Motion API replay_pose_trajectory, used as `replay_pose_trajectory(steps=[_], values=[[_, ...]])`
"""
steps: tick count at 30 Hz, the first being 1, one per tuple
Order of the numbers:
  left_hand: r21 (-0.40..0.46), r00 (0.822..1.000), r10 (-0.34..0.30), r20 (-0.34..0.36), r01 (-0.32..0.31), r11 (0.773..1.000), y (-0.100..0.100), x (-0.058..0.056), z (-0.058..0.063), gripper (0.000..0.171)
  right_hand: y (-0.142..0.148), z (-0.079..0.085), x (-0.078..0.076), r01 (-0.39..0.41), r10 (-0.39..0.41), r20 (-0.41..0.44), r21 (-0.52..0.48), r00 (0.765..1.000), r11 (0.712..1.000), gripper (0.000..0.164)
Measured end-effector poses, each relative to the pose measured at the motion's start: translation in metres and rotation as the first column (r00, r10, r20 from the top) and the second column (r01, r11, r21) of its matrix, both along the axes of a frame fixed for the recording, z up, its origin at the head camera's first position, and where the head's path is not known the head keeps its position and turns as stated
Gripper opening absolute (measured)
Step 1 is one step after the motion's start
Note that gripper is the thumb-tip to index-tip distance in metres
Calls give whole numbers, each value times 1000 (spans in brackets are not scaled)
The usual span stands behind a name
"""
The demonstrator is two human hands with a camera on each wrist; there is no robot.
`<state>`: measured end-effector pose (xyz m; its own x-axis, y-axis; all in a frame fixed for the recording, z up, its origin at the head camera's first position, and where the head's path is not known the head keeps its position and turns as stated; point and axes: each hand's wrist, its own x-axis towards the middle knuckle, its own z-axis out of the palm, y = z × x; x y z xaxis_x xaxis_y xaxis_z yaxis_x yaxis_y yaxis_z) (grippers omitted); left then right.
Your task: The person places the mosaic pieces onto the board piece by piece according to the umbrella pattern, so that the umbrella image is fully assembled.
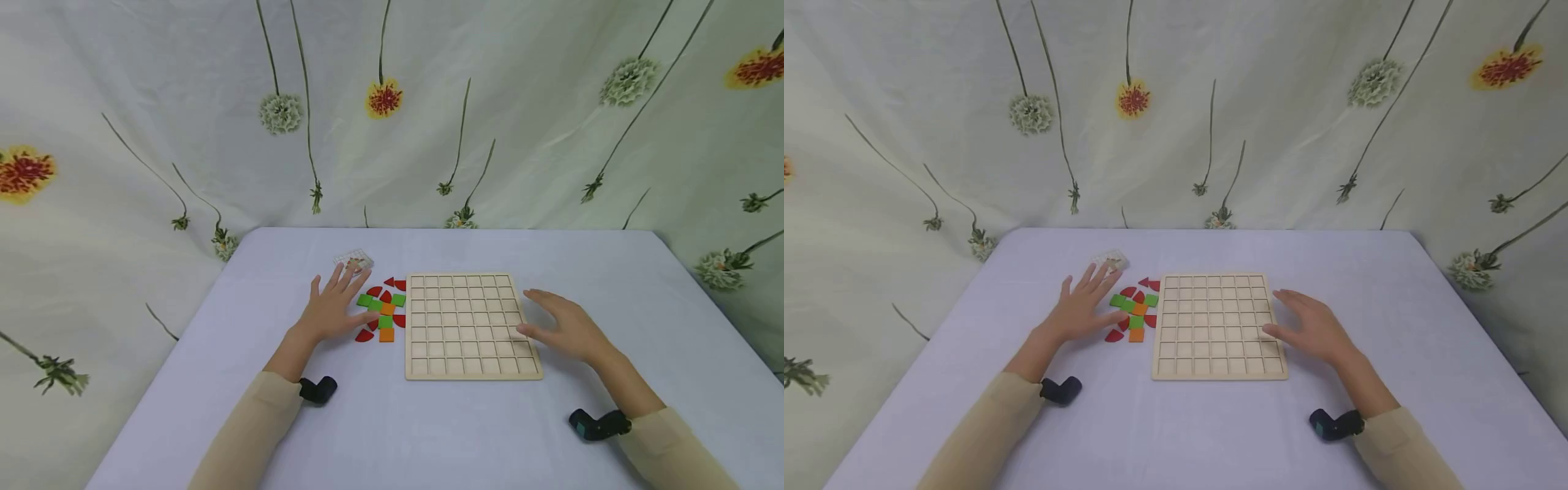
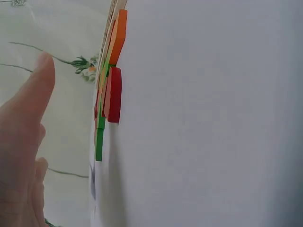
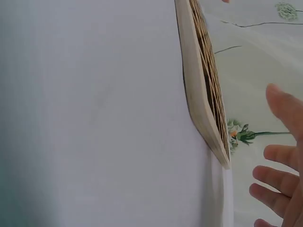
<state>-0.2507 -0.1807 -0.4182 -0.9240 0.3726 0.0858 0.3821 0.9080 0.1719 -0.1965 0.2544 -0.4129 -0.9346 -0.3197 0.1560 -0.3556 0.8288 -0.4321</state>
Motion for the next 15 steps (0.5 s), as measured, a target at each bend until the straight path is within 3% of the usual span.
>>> replay_pose_trajectory(steps=[6, 11, 15], values=[[33, 1000, -4, -1, 4, 999, 13, -15, 2, 84, 0, -13, 0, 26, -21, 59, -94, 998, 995, 64], [55, 1000, 28, 2, -28, 998, 25, -30, 3, 63, -1, -19, 2, 26, -21, 38, -143, 999, 989, 56], [140, 998, 55, 43, -60, 988, 34, -40, 4, 47, -1, -25, 2, 32, -30, 10, -163, 999, 986, 51]])
